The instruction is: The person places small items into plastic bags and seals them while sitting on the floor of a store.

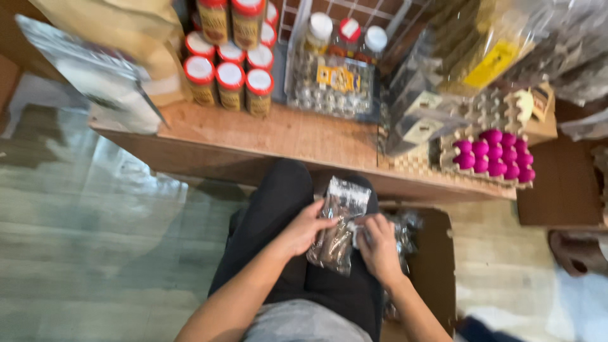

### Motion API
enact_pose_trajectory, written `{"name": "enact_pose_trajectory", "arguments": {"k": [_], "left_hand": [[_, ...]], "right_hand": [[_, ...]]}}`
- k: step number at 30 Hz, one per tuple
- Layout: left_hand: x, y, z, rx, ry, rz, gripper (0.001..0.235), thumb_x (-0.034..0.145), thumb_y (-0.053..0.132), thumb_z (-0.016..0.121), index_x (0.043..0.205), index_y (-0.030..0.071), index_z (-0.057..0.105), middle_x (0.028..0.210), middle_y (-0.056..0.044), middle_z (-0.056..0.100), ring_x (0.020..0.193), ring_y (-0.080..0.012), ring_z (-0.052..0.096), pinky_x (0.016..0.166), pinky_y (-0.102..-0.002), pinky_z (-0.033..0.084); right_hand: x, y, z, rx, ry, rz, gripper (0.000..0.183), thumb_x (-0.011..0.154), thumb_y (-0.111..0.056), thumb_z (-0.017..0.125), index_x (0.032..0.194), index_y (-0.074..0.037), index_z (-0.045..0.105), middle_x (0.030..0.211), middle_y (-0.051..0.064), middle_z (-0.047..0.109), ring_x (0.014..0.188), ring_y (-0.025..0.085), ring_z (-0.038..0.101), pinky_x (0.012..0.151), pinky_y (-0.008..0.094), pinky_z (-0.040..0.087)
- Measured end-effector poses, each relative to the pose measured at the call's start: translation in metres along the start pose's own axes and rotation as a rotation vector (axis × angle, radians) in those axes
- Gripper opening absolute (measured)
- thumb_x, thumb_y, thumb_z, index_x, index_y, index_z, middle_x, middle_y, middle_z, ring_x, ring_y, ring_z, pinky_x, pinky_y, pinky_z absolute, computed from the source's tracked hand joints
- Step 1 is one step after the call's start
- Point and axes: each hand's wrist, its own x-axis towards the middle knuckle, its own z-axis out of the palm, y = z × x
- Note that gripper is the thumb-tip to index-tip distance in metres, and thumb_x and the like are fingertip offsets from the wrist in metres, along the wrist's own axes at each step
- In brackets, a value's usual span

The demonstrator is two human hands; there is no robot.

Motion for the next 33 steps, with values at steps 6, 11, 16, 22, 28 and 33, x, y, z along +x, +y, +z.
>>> {"name": "enact_pose_trajectory", "arguments": {"k": [6,11,16,22,28,33], "left_hand": [[-0.002,-0.001,-0.001,0.161,0.012,0.154,0.07,0.084,0.003,0.081,0.149,0.014,0.055,0.137,-0.013,0.063,0.123,-0.0257,0.061,0.106,-0.041,0.051],[-0.012,0.035,-0.016,0.123,-0.064,0.315,0.067,0.083,-0.001,0.08,0.145,0.014,0.06,0.13,-0.009,0.07,0.12,-0.0212,0.064,0.104,-0.038,0.052],[-0.041,0.1,-0.014,0.223,-0.036,0.483,0.069,0.082,-0.001,0.08,0.147,0.009,0.056,0.133,-0.011,0.068,0.123,-0.0208,0.061,0.107,-0.04,0.049],[-0.072,0.14,-0.007,0.317,0.001,0.589,0.07,0.079,-0.001,0.083,0.144,0.008,0.059,0.127,-0.011,0.072,0.119,-0.0191,0.063,0.106,-0.039,0.051],[-0.072,0.135,-0.023,0.343,0.055,0.598,0.07,0.077,0.003,0.087,0.142,0.005,0.059,0.125,-0.012,0.071,0.116,-0.0206,0.063,0.105,-0.039,0.051],[-0.094,0.151,0.003,0.454,-0.06,0.608,0.041,0.089,0.009,0.073,0.129,0.004,0.064,0.117,-0.006,0.074,0.109,-0.0134,0.067,0.099,-0.027,0.052]], "right_hand": [[0.064,0.041,0.011,-0.1,0.231,0.227,0.032,0.082,0.001,0.066,0.113,-0.008,0.067,0.121,0.023,0.061,0.108,0.051,0.063,0.087,0.054,0.053],[0.105,0.02,-0.001,1.087,0.506,0.638,0.029,0.085,0.006,0.038,0.085,0.003,0.067,0.07,0.012,0.055,0.057,0.017,0.051,0.053,0.028,0.04],[0.144,-0.012,0.009,1.472,0.351,0.701,0.041,0.094,-0.042,0.048,0.092,-0.005,0.066,0.073,0.006,0.057,0.063,0.016,0.053,0.059,0.028,0.043],[0.189,-0.06,0.017,1.356,0.177,0.419,0.028,0.092,-0.027,0.07,0.111,-0.007,0.072,0.085,0.005,0.063,0.073,0.015,0.062,0.064,0.025,0.054],[0.204,-0.115,-0.002,1.267,0.159,0.378,0.013,0.079,0.003,0.082,0.089,0.002,0.075,0.063,0.01,0.064,0.054,0.021,0.068,0.045,0.036,0.06],[0.188,-0.118,-0.019,1.057,-0.013,0.238,0.01,0.087,-0.01,0.078,0.08,-0.011,0.072,0.069,-0.001,0.064,0.047,0.005,0.041,0.041,0.021,0.028]]}}
